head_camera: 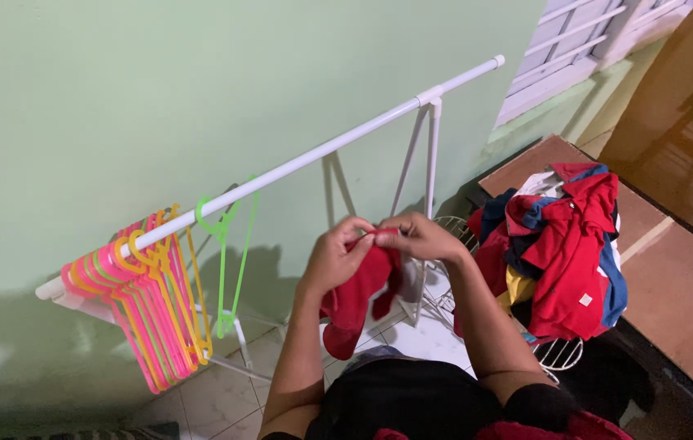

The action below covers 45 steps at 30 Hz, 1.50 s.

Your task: Hanging shirts on a clothes rack using plastic hangers.

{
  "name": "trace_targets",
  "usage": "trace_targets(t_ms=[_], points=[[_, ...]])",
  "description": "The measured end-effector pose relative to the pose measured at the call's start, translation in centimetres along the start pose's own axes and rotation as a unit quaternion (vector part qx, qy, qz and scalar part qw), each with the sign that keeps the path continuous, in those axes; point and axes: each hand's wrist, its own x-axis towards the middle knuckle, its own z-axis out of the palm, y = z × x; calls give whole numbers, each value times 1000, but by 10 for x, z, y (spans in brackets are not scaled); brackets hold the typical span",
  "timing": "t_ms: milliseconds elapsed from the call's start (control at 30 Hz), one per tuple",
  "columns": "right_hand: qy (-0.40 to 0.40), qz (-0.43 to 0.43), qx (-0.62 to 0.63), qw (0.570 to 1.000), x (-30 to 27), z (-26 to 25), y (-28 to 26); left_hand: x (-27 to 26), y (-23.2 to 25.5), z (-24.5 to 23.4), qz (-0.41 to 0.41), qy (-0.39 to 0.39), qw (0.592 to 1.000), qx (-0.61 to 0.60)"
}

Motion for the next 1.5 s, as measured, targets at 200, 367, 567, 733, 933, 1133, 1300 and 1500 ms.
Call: trace_targets(t_ms=[200,367,567,733,933,1133,1300,1500], points=[[70,-102,108,986,7,-4,-16,3,-28,-32,36,-55,994,-85],[96,-137,157,973,3,-14,-15,8,-62,-37,20,-179,959,-219],[201,-184,211,939,4,-22,1,17,-170,4,-36,-211,941,-262],[322,-173,259,894,0,-37,14,31,-191,20,-130,-79,983,-105],[420,-139,228,867,-8,-65,48,25,-108,1,30,162,984,-69],[401,-99,-180,893,-13,-37,-27,28,-66,16,56,182,979,-68],[51,-159,-170,971,-3,-8,-37,24,-44,26,75,151,982,-88],[93,-20,-58,994,18,4,17,17,-53,-1,23,190,971,-140]])
